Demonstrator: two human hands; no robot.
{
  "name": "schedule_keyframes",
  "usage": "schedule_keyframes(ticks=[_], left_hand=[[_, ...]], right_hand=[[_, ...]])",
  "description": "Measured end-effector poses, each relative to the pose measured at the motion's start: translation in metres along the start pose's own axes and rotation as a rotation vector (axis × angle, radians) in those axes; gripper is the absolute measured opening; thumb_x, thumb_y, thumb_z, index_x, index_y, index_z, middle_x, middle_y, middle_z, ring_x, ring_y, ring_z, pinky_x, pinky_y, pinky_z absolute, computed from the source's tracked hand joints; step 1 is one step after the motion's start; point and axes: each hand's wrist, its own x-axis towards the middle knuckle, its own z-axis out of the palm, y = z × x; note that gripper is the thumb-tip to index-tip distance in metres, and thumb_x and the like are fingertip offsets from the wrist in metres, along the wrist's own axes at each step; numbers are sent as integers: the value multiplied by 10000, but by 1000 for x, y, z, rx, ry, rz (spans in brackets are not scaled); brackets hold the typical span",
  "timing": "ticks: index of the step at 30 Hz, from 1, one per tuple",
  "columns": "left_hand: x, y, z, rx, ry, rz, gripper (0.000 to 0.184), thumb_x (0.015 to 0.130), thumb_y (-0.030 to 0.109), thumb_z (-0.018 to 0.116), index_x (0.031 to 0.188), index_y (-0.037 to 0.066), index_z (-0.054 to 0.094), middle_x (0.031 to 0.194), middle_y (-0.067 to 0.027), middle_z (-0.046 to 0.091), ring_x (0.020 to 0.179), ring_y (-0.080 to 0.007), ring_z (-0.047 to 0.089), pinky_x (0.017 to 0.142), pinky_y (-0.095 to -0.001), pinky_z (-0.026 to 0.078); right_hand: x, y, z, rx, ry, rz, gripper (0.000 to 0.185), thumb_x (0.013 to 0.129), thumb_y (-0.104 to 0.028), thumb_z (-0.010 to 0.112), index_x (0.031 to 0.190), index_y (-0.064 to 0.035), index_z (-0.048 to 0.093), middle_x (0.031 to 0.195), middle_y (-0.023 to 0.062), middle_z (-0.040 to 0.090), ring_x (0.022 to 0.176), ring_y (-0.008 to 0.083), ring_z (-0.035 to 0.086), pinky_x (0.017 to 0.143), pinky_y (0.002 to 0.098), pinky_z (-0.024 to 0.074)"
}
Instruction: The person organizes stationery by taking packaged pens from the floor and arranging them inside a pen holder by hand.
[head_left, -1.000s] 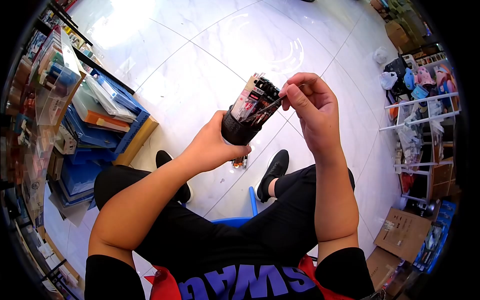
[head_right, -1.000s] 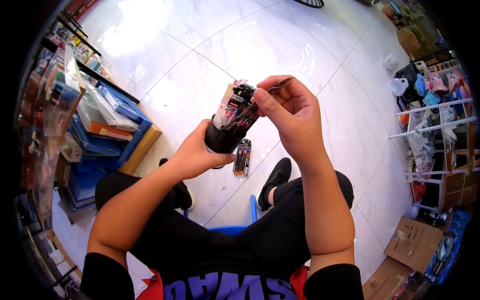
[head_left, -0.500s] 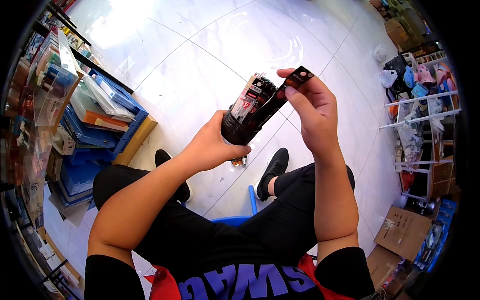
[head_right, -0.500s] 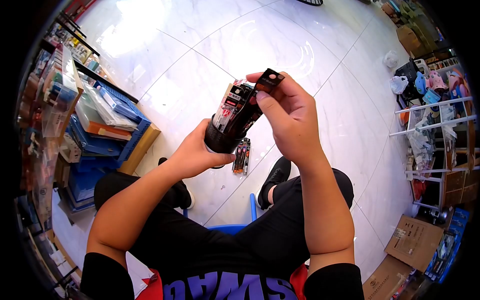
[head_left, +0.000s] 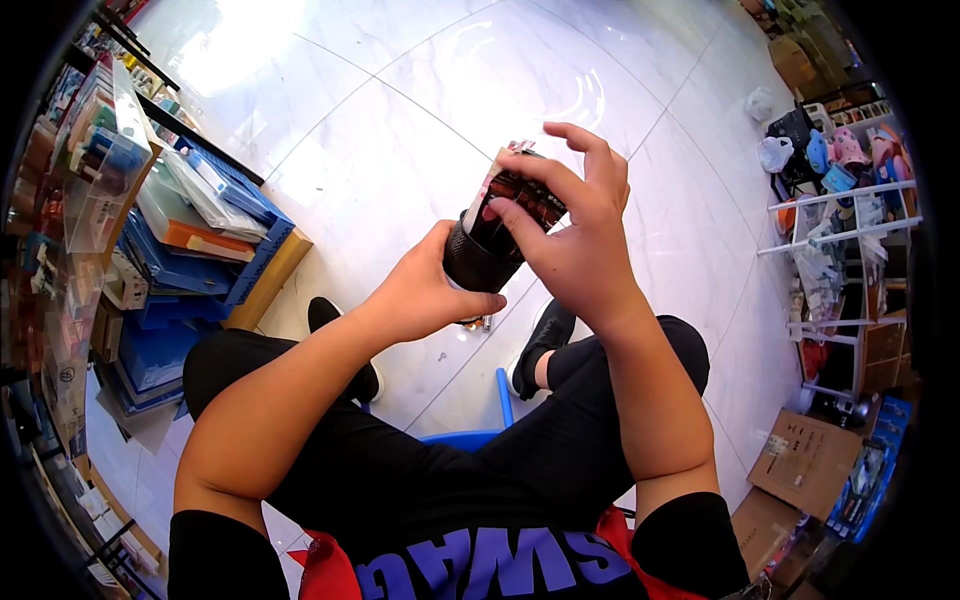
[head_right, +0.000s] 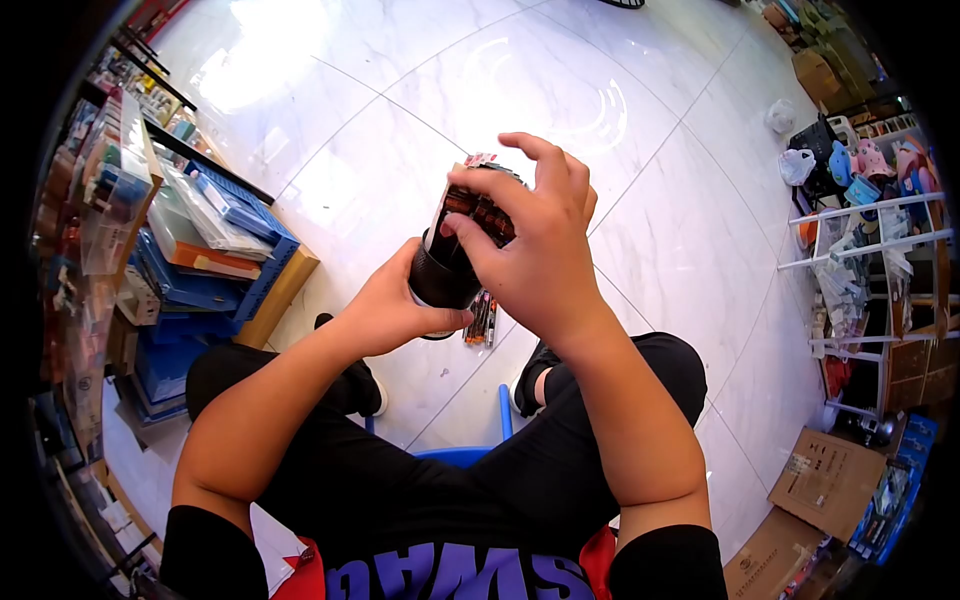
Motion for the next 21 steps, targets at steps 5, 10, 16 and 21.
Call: schedule_keyframes(ticks=[5, 10, 16, 21], left_hand=[[5, -12, -1, -72, 39, 56, 788, 724, 296, 931, 1306, -38, 518, 1127, -166, 686, 1034, -231, 683, 924, -358, 554], [6, 6, -19, -179, 207, 60, 756, 733, 264, 944, 1300, -41, 548, 1185, -141, 696, 1083, -220, 687, 967, -364, 557], [14, 12, -40, -239, 301, 85, 754, 739, 283, 937, 1299, -36, 546, 1163, -131, 697, 1055, -206, 688, 938, -344, 563], [19, 4, -45, -191, 344, 24, 720, 735, 304, 923, 1262, -26, 560, 1118, -133, 696, 1011, -203, 686, 902, -328, 562]], right_hand=[[5, 16, 4, 200, 217, 35, 675, 844, -308, 861, 1414, -101, 565, 1418, 156, 500, 1324, 321, 460, 1124, 447, 347], [20, 102, 62, 578, 328, 646, 389, 961, -224, 709, 1291, -71, 571, 1184, 117, 622, 1094, 200, 578, 936, 350, 475], [-129, 223, 251, 253, -235, 1101, 597, 824, -286, 774, 1317, -32, 553, 1178, 214, 693, 1070, 320, 684, 952, 411, 542], [-257, 223, 308, -19, -539, 1251, 628, 814, -337, 830, 1301, -35, 572, 1224, 245, 699, 1140, 377, 682, 990, 432, 534]])
